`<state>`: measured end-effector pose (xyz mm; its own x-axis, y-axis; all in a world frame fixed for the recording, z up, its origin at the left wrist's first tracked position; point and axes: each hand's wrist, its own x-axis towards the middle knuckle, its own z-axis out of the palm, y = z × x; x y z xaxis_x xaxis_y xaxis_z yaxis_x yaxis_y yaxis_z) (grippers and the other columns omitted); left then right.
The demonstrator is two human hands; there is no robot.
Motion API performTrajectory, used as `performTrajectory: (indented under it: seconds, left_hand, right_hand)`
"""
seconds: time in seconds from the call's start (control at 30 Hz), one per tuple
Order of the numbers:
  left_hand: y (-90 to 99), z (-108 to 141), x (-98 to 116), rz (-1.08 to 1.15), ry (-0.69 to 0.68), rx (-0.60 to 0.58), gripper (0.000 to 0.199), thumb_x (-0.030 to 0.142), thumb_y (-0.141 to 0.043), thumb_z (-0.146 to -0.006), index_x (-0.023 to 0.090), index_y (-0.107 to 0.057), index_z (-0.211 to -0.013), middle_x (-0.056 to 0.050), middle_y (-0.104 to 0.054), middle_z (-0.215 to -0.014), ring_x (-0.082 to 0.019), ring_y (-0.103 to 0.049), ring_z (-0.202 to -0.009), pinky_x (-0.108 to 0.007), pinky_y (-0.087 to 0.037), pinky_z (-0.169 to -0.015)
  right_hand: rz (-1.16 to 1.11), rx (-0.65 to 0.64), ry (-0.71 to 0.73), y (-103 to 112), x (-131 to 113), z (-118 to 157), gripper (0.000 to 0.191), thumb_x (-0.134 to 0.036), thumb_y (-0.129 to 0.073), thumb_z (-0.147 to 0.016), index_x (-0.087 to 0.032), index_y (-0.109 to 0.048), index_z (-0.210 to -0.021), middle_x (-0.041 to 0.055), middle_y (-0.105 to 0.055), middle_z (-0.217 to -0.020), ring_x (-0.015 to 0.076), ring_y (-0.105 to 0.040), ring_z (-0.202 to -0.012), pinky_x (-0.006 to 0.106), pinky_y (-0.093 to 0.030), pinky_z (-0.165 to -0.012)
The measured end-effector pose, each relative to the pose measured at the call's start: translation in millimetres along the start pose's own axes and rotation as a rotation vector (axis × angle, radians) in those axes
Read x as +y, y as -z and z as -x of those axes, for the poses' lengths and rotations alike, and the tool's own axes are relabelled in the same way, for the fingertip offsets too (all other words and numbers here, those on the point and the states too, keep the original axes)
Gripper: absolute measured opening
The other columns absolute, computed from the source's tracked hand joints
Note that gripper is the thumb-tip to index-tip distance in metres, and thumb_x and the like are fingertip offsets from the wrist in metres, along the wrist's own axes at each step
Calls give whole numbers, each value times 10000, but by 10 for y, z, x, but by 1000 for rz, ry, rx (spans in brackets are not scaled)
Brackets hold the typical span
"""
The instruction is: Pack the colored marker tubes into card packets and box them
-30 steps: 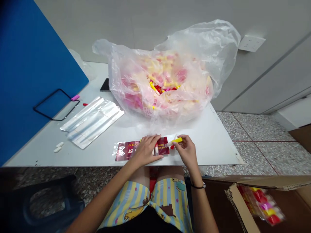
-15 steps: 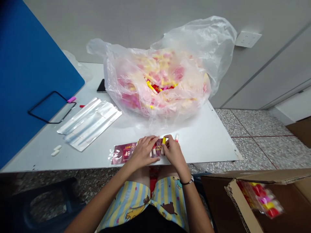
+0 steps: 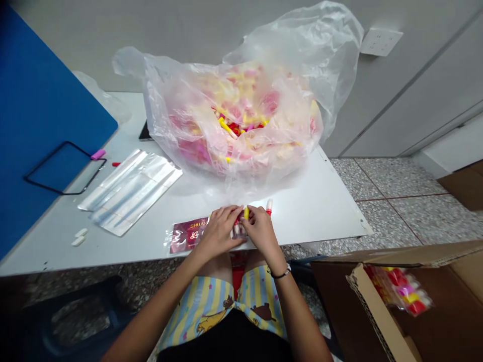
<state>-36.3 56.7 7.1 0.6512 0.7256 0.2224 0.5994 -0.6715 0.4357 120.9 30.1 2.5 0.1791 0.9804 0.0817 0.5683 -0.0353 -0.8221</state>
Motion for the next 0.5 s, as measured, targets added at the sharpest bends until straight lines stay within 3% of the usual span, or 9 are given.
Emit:
performTrajectory:
  seconds: [0.2, 0.37, 0.5]
  left_hand:
    - [2, -8, 9, -9, 3, -11, 792, 425, -681, -718, 204, -319, -1387, -127, -477, -1328, -296, -429, -1215, -438, -356, -956]
    - [23, -21, 28, -9, 5, -36, 757, 367, -627, -747, 204, -292, -1407, -116, -464, -1370, -290, -418, -1226, -427, -330, -969]
    - [33, -43, 45, -32, 19, -75, 740, 291, -585, -759, 203, -271, -1423, -104, -438, -1411, -287, -410, -1230, -428, -317, -966]
  right_hand:
    - [-149, 121, 69, -84, -39, 68, 276, -259, -520, -818, -158, -663, -1032, 106, -589, -990, 190, -616, -832, 334, -576, -677]
    - [-276, 199, -29, -174, -78, 204, 349, -266, -528, -832, -160, -593, -1157, 102, -644, -975, 191, -642, -864, 340, -589, -722]
    - [-179, 185, -10, -215, -131, 267, 413, -232, -529, -827, -173, -539, -1235, 113, -658, -1027, 206, -652, -878, 367, -573, -781]
